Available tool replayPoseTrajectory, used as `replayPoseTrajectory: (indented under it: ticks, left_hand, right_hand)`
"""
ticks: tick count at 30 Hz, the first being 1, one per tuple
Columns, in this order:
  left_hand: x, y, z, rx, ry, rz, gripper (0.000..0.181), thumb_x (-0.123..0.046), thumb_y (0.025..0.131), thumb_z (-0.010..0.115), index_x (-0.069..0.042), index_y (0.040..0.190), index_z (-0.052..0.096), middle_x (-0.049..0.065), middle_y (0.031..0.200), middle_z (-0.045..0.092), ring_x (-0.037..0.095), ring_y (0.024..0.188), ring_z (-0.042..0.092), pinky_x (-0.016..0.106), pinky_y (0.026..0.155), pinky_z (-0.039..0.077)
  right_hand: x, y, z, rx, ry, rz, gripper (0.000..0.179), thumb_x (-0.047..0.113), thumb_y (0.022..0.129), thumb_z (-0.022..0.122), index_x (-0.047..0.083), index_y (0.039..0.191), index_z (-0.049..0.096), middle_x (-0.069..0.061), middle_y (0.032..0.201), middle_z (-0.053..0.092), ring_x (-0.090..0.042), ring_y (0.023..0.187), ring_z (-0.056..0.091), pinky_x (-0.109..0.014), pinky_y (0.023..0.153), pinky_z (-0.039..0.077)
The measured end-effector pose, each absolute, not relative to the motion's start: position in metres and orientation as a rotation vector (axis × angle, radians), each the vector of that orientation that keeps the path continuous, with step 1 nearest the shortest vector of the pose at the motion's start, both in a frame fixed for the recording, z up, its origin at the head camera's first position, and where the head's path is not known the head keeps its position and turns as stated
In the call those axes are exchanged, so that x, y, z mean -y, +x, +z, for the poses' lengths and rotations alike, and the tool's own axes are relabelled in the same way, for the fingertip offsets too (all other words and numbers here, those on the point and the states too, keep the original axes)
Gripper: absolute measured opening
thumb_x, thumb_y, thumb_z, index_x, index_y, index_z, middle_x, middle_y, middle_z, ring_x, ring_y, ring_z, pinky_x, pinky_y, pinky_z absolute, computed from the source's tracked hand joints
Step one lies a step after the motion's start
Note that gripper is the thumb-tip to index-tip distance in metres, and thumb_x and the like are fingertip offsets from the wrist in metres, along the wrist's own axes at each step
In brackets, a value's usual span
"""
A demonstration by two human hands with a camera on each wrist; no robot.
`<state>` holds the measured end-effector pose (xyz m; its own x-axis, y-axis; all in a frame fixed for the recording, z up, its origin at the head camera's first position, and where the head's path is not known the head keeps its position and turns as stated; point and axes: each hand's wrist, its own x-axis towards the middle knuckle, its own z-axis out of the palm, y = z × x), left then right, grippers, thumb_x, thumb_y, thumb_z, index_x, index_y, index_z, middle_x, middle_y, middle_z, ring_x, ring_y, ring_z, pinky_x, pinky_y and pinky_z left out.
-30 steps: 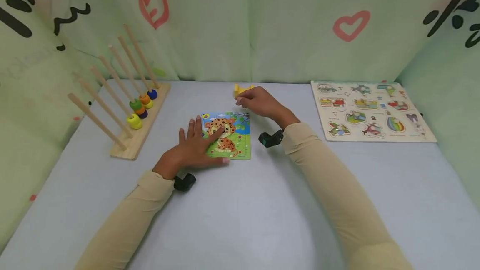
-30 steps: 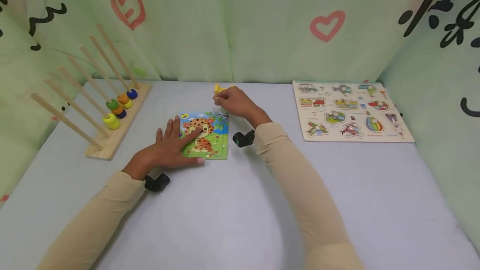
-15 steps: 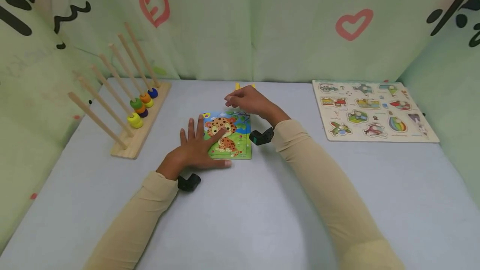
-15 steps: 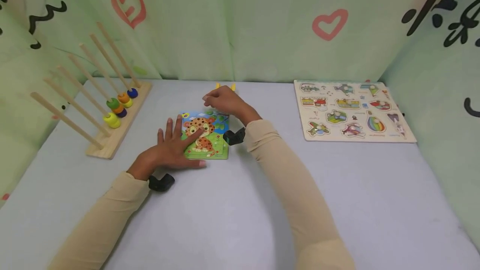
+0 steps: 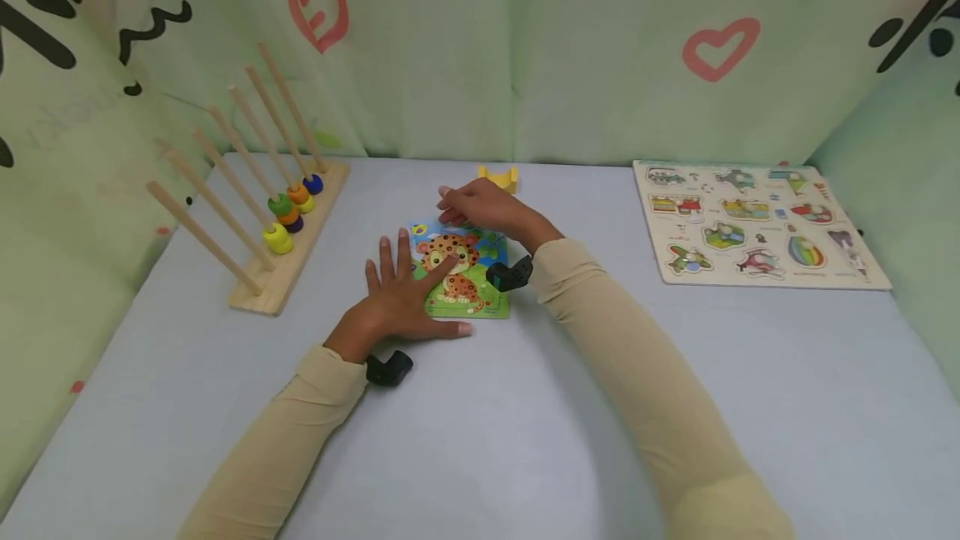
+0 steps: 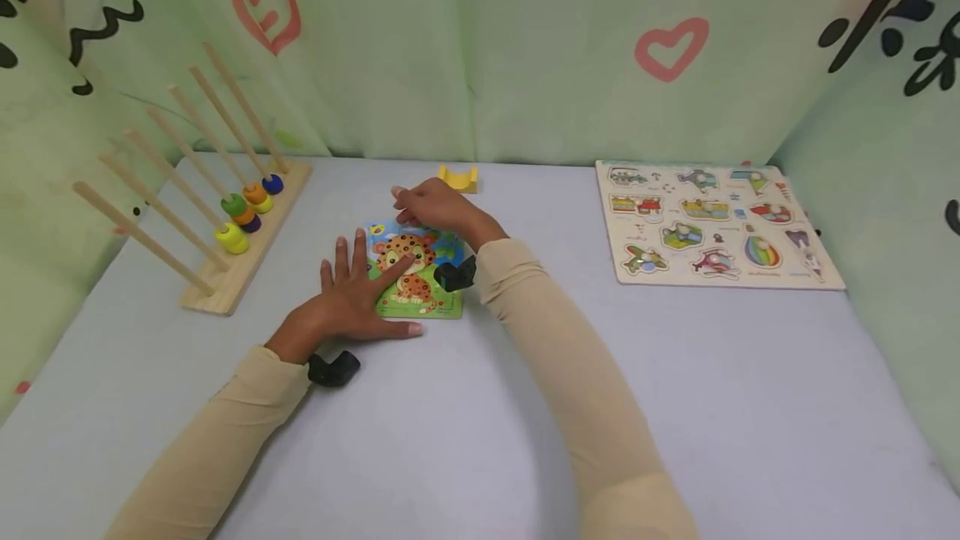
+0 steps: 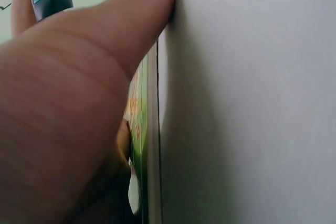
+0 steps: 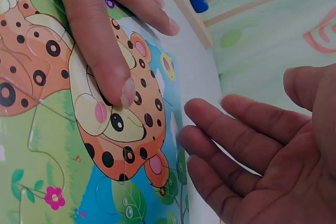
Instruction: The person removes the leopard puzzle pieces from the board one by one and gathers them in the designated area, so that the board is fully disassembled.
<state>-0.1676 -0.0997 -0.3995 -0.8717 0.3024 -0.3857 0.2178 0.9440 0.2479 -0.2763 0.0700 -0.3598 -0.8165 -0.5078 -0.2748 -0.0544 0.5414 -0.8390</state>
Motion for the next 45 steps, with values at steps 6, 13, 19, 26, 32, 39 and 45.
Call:
replayPoseTrajectory:
  ticks: [6, 13, 19, 26, 32, 39, 45]
  left_hand:
    - [0.101, -0.169, -0.401, -2.662, 0.363, 0.271, 0.107, -0.083, 0.072, 0.055, -0.036, 0.156, 0.010, 0.025, 0.151, -0.031, 0.049, 0.135, -0.028, 0.069, 0.105, -0.005]
    - [0.101, -0.167, -0.398, -2.650, 0.387, 0.281, 0.105, -0.082, 0.074, 0.055, -0.036, 0.156, 0.011, 0.025, 0.152, -0.030, 0.049, 0.135, -0.028, 0.070, 0.105, -0.006]
    - [0.100, -0.166, -0.399, -2.660, 0.384, 0.257, 0.104, -0.083, 0.073, 0.054, -0.036, 0.156, 0.012, 0.025, 0.152, -0.030, 0.049, 0.136, -0.027, 0.069, 0.105, -0.005]
    - [0.100, -0.168, -0.401, -2.660, 0.375, 0.268, 0.104, -0.082, 0.073, 0.055, -0.037, 0.156, 0.011, 0.024, 0.152, -0.031, 0.049, 0.135, -0.028, 0.069, 0.105, -0.006]
    - [0.101, -0.168, -0.403, -2.656, 0.373, 0.285, 0.105, -0.083, 0.073, 0.054, -0.037, 0.156, 0.011, 0.024, 0.151, -0.032, 0.049, 0.135, -0.029, 0.069, 0.105, -0.007]
    - [0.100, -0.169, -0.403, -2.662, 0.376, 0.279, 0.105, -0.084, 0.072, 0.054, -0.038, 0.156, 0.013, 0.024, 0.152, -0.031, 0.048, 0.136, -0.028, 0.069, 0.105, -0.006]
    - [0.101, -0.169, -0.403, -2.660, 0.362, 0.275, 0.105, -0.084, 0.071, 0.055, -0.038, 0.156, 0.013, 0.023, 0.152, -0.031, 0.048, 0.136, -0.029, 0.068, 0.105, -0.007]
  right_hand:
    - [-0.060, -0.277, -0.359, -2.304, -0.467, -1.182, 0.055, 0.043, 0.105, 0.038, -0.001, 0.127, 0.062, -0.010, 0.115, 0.069, -0.020, 0.107, 0.065, -0.033, 0.098, 0.043]
    - [-0.048, -0.274, -0.355, -2.382, -0.497, -1.104, 0.049, 0.036, 0.106, 0.040, -0.002, 0.124, 0.064, -0.012, 0.110, 0.069, -0.022, 0.100, 0.065, -0.034, 0.092, 0.047]
    - [-0.043, -0.272, -0.352, -2.425, -0.512, -1.048, 0.049, 0.037, 0.106, 0.039, -0.001, 0.121, 0.066, -0.012, 0.107, 0.069, -0.021, 0.097, 0.065, -0.035, 0.092, 0.046]
    - [-0.040, -0.273, -0.352, -2.415, -0.510, -1.064, 0.049, 0.037, 0.106, 0.039, -0.001, 0.119, 0.067, -0.013, 0.106, 0.070, -0.022, 0.096, 0.066, -0.034, 0.091, 0.047]
    - [-0.038, -0.274, -0.356, -2.370, -0.502, -1.114, 0.047, 0.032, 0.107, 0.038, -0.003, 0.120, 0.066, -0.014, 0.107, 0.070, -0.024, 0.092, 0.067, -0.033, 0.087, 0.049]
    - [-0.038, -0.273, -0.357, -2.416, -0.543, -1.069, 0.045, 0.031, 0.107, 0.038, -0.002, 0.121, 0.066, -0.012, 0.108, 0.069, -0.023, 0.094, 0.065, -0.033, 0.086, 0.048]
    - [-0.034, -0.274, -0.357, -2.490, -0.616, -0.928, 0.055, 0.045, 0.105, 0.036, 0.003, 0.116, 0.069, -0.009, 0.102, 0.071, -0.020, 0.101, 0.063, -0.035, 0.094, 0.043]
